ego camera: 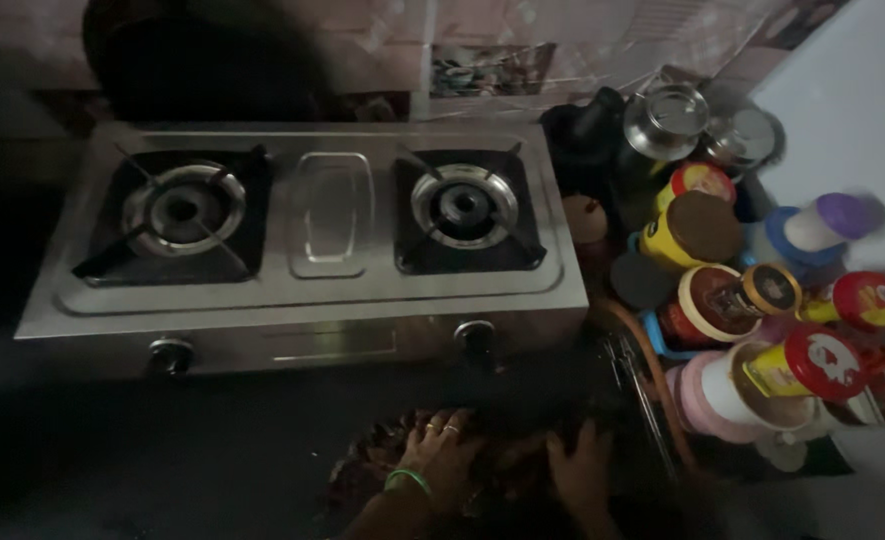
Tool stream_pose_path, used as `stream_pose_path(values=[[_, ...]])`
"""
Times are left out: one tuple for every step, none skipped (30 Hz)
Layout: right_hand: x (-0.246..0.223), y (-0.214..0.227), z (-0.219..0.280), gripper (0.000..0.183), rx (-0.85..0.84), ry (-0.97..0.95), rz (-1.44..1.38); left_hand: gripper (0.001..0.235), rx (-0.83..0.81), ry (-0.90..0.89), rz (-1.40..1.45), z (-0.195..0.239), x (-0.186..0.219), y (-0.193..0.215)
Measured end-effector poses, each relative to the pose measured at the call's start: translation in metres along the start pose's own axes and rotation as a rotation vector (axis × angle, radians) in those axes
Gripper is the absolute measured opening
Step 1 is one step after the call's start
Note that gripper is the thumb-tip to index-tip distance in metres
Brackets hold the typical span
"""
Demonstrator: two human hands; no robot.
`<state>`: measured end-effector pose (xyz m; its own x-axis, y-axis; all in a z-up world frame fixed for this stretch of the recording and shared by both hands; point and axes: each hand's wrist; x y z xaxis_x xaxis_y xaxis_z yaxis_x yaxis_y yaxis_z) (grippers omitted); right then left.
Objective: The person sits on the floor and scrubs the front panel and knobs of a gas stove with a cloth. They then dip the cloth into a bucket of water, wring it out, and continue scrubbing the stove surface and knobs. Finally, they pick up a small glass jar and wipe it with the cloth.
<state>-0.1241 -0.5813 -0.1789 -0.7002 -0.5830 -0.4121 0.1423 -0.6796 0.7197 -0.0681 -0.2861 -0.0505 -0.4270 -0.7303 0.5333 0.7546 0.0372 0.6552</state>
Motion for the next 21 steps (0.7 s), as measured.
stream_pose_path(values=[[-0.016,0.007,-0.002,0.09,0.005,0.026,0.016,0.059,-0.03,-0.011,-0.054,-0.003,0.0,-0.001],[-0.034,0.014,-0.003,0.092,0.01,0.053,0.032,0.057,-0.044,0.016,-0.072,-0.004,0.003,-0.001],[-0.05,0.023,-0.003,0.093,-0.021,0.049,0.019,0.055,-0.053,0.043,-0.089,-0.005,0.006,0.002],[-0.06,0.033,-0.001,0.094,-0.051,0.046,0.006,0.053,-0.063,0.07,-0.107,-0.004,0.011,0.009],[-0.067,0.04,0.002,0.096,-0.082,0.045,-0.005,0.058,-0.114,0.091,-0.093,-0.002,0.015,0.017],[-0.073,0.043,0.002,0.094,0.04,0.198,0.056,0.063,-0.164,0.113,-0.079,0.002,0.02,0.025],[-0.078,0.043,-0.001,0.092,0.162,0.353,0.118,0.067,-0.212,0.138,-0.062,0.006,0.025,0.032],[-0.08,0.043,-0.004,0.09,0.287,0.505,0.178,0.068,-0.23,0.137,-0.089,0.007,0.031,0.037],[-0.082,0.044,-0.008,0.09,0.252,0.51,0.196,0.069,-0.247,0.141,-0.115,0.009,0.034,0.039],[-0.085,0.046,-0.013,0.089,0.217,0.514,0.214,0.069,-0.264,0.144,-0.141,0.01,0.034,0.04],[-0.088,0.047,-0.013,0.089,0.181,0.513,0.234,0.068,-0.246,0.131,-0.17,0.013,0.033,0.039],[-0.092,0.043,-0.009,0.089,0.198,0.536,0.268,0.067,-0.228,0.117,-0.199,0.017,0.029,0.036],[-0.099,0.038,-0.004,0.089,0.219,0.562,0.304,0.066,-0.204,0.103,-0.227,0.017,0.024,0.032],[-0.109,0.033,0.002,0.089,0.239,0.588,0.339,0.058,-0.221,0.111,-0.238,0.015,0.018,0.028],[-0.12,0.027,0.009,0.091,0.204,0.539,0.409,0.05,-0.235,0.126,-0.248,0.012,0.01,0.026],[-0.13,0.02,0.018,0.093,0.171,0.49,0.479,0.043,-0.25,0.14,-0.257,0.012,0.003,0.021],[-0.137,0.014,0.024,0.095,0.135,0.442,0.549,0.042,-0.157,0.153,-0.215,0.015,-0.004,0.011],[-0.14,0.011,0.027,0.093,0.174,0.463,0.536,0.04,-0.064,0.166,-0.174,0.02,-0.011,0.002],[-0.139,0.008,0.03,0.092,0.212,0.48,0.521,0.039,0.028,0.178,-0.136,0.025,-0.016,-0.005],[-0.136,0.003,0.03,0.09,0.249,0.496,0.504,0.042,0.058,0.201,-0.139,0.03,-0.023,-0.008],[-0.129,0.003,0.025,0.091,0.19,0.532,0.453,0.045,0.091,0.216,-0.138,0.03,-0.028,-0.007]])
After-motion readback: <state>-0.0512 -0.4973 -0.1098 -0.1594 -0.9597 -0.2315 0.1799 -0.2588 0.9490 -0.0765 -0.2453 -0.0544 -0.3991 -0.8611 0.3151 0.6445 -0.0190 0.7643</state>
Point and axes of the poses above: each hand's wrist, its own z-axis away from the middle knuckle, its own y-axis out of the back of the hand, x = y × z, and after that the axes turned 10 degrees about -x, right-handed
